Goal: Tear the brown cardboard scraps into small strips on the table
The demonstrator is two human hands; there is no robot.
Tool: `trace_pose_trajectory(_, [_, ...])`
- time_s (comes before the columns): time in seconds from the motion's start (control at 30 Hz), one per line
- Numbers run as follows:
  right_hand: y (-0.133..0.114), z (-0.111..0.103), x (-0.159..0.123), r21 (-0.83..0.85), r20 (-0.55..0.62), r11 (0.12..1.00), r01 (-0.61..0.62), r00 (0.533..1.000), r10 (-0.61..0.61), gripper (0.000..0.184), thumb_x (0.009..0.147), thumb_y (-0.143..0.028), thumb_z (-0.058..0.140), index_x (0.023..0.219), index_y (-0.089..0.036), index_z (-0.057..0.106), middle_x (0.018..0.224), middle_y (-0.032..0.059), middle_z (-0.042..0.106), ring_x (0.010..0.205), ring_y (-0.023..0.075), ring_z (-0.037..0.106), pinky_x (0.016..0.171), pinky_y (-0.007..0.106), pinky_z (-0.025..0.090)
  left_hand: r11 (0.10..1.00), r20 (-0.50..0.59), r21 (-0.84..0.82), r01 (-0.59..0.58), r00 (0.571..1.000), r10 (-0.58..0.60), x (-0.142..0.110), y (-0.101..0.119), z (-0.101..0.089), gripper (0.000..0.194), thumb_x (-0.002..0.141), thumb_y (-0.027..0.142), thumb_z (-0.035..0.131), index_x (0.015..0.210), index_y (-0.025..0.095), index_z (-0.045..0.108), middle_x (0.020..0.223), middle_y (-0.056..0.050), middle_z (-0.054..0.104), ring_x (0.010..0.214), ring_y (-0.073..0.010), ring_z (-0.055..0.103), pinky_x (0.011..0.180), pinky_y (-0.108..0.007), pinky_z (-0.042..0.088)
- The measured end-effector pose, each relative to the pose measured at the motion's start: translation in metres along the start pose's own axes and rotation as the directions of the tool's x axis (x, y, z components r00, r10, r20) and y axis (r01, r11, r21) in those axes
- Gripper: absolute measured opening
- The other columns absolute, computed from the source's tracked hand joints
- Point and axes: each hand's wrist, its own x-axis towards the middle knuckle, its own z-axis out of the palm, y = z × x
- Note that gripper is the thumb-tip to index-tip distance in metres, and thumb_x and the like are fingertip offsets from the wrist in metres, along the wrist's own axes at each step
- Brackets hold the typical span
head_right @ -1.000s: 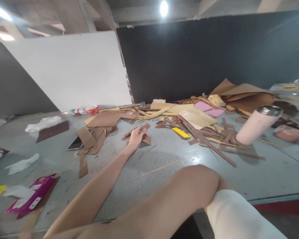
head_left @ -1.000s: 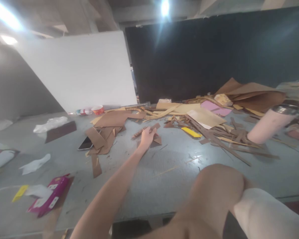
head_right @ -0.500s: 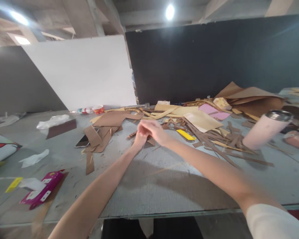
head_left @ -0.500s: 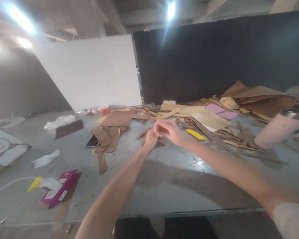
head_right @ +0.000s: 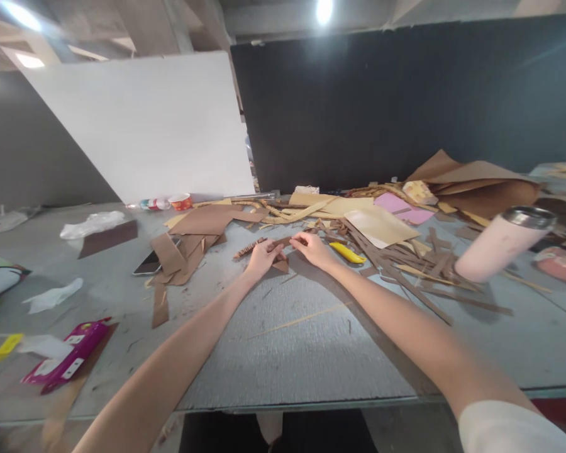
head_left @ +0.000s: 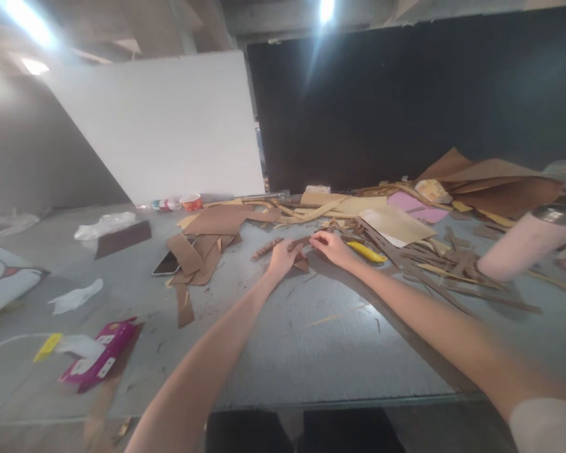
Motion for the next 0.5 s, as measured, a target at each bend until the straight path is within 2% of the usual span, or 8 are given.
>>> trace_pose_trajectory(0.17, [-0.001,-0.002,-0.001,-0.027,-0.026,1.0,-0.003,1.0,0.003,0.039,0.1,-0.056,0.067,0.097,-0.019,0.076,0.092,0.0051,0.08,0.084,0.0218,0.07,0.083,0.032,0.052,0.989,0.02,0.148,-0.008,1.0,0.005,0.001,-0.003,0.001,0.03,0.098,0.045,0.068,0.082,0.02,0.073,0.082,-0.006,0.081,0.076,-0.0229,0.073,0.071,-0.031,0.055])
trace_pose_trajectory(0.27, [0.006,-0.001,0.002,-0.084,-0.018,0.996,-0.019,1.0,0.018,0.033,0.1,-0.05,0.069,0.098,-0.018,0.077,0.092,0.006,0.081,0.084,0.0222,0.071,0.079,0.031,0.051,0.942,-0.03,0.325,-0.089,0.994,0.105,0.0,-0.001,0.002,0.014,0.095,0.028,0.071,0.102,0.018,0.079,0.102,-0.009,0.083,0.094,-0.0258,0.075,0.089,-0.037,0.059])
trace_pose_trajectory(0.33, [0.012,0.0,0.004,-0.163,-0.027,0.986,-0.037,0.999,0.033,0.026,0.1,-0.043,0.071,0.097,-0.019,0.078,0.091,0.0063,0.082,0.084,0.0221,0.072,0.078,0.031,0.051,0.856,-0.035,0.481,-0.188,0.972,0.234,-0.002,0.003,0.004,0.033,0.09,0.015,0.072,0.123,0.016,0.077,0.124,-0.014,0.08,0.116,-0.0303,0.071,0.106,-0.044,0.057])
trace_pose_trajectory(0.4, [0.018,0.002,0.006,-0.26,-0.031,0.965,-0.036,0.999,0.029,0.016,0.099,-0.033,0.072,0.097,-0.019,0.078,0.092,0.0065,0.081,0.084,0.0214,0.072,0.079,0.03,0.05,0.752,0.058,0.596,-0.282,0.949,0.31,-0.004,0.007,0.007,0.04,0.092,0.009,0.066,0.13,0.015,0.076,0.136,-0.017,0.075,0.131,-0.033,0.064,0.118,-0.049,0.051])
trace_pose_trajectory(0.5, [0.026,0.007,0.007,-0.374,0.02,0.927,0.017,1.0,-0.011,0.009,0.099,-0.02,0.069,0.101,-0.02,0.078,0.096,0.0061,0.08,0.087,0.0198,0.071,0.082,0.028,0.049,0.671,0.273,0.635,-0.382,0.924,0.269,-0.009,0.011,0.012,0.042,0.094,0.005,0.057,0.126,0.02,0.079,0.14,-0.013,0.075,0.134,-0.0297,0.065,0.121,-0.046,0.051])
